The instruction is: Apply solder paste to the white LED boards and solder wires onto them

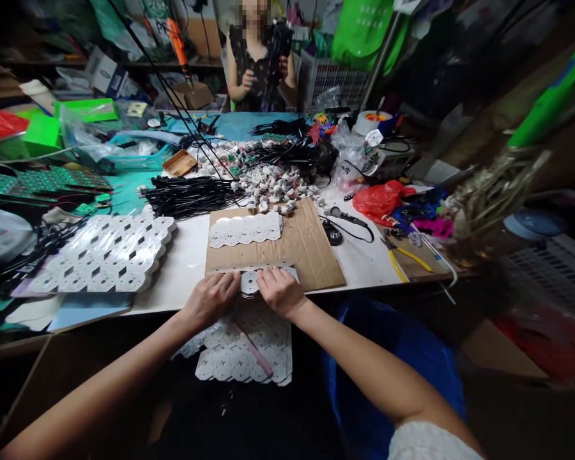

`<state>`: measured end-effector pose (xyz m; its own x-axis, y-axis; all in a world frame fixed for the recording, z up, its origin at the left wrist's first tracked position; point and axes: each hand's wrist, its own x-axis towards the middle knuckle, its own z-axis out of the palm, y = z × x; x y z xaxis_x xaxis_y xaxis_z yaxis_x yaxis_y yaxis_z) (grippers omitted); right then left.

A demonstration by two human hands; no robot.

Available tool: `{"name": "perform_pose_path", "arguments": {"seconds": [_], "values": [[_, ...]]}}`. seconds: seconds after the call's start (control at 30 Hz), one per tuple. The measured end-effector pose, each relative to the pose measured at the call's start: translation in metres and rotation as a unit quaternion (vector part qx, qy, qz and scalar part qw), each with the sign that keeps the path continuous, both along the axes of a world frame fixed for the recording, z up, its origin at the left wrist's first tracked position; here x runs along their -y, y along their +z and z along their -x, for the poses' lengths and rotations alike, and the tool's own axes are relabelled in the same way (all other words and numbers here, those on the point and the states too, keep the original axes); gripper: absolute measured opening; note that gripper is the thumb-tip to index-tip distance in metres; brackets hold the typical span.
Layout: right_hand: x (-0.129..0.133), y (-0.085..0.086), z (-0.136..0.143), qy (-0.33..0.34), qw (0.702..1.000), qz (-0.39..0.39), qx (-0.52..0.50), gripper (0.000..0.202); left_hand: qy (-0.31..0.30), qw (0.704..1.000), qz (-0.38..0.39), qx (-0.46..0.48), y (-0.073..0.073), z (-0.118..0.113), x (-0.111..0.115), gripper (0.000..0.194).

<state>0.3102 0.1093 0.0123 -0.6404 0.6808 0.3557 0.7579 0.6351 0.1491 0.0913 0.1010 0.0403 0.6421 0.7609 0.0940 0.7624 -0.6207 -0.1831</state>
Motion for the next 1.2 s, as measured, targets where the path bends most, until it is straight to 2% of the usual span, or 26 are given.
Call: {"name": "perform_pose_path", "arguments": {"seconds": [0.13,0.23,0.33,0.43,0.5,0.57,0.63,0.7,0.73,0.8,0.9,0.97,1.07,1.2], "values": [[0.002,0.004,-0.001,0.01,0.993,0.122,0.0,0.025,-0.01,0.996,0.086,-0.003,0.0,-0.002,-0.003,0.021],[-0.008,0.018,-0.002,0.02,0.977,0.214,0.017,0.021,0.011,0.986,0.168,0.014,0.007,-0.002,-0.014,0.014],[-0.034,0.048,-0.002,0.032,0.954,0.297,0.023,0.014,0.004,0.969,0.242,0.054,0.03,0.002,-0.042,0.005],[-0.073,0.086,0.0,0.026,0.929,0.368,0.03,0.015,-0.001,0.94,0.329,0.094,0.062,0.011,-0.081,0.011],[-0.1,0.106,0.002,0.039,0.905,0.423,0.028,0.026,0.015,0.902,0.413,0.126,0.078,0.017,-0.105,0.021],[-0.122,0.114,0.005,0.054,0.859,0.509,0.024,0.033,0.044,0.841,0.517,0.155,0.083,0.02,-0.123,0.03],[-0.137,0.111,0.007,0.056,0.809,0.585,0.023,0.036,0.077,0.787,0.59,0.166,0.078,0.02,-0.134,0.038],[-0.146,0.102,0.01,0.051,0.782,0.621,0.02,0.036,0.097,0.766,0.612,0.17,0.067,0.019,-0.14,0.041],[-0.148,0.097,0.01,0.051,0.782,0.622,0.019,0.035,0.099,0.769,0.607,0.173,0.061,0.019,-0.141,0.042],[-0.148,0.089,0.011,0.051,0.802,0.594,0.02,0.035,0.087,0.799,0.57,0.172,0.051,0.018,-0.142,0.041],[-0.144,0.082,0.013,0.031,0.862,0.503,0.057,0.036,0.057,0.883,0.447,0.13,0.042,0.017,-0.142,0.034],[-0.14,0.077,0.015,0.0,0.893,0.442,0.083,0.034,0.055,0.924,0.366,0.098,0.037,0.015,-0.14,0.027],[-0.132,0.066,0.015,-0.023,0.913,0.398,0.082,0.031,0.065,0.944,0.316,0.072,0.031,0.013,-0.134,0.022],[-0.12,0.057,0.011,-0.005,0.935,0.351,0.051,0.028,0.067,0.959,0.272,0.052,0.029,0.013,-0.121,0.021]]}}
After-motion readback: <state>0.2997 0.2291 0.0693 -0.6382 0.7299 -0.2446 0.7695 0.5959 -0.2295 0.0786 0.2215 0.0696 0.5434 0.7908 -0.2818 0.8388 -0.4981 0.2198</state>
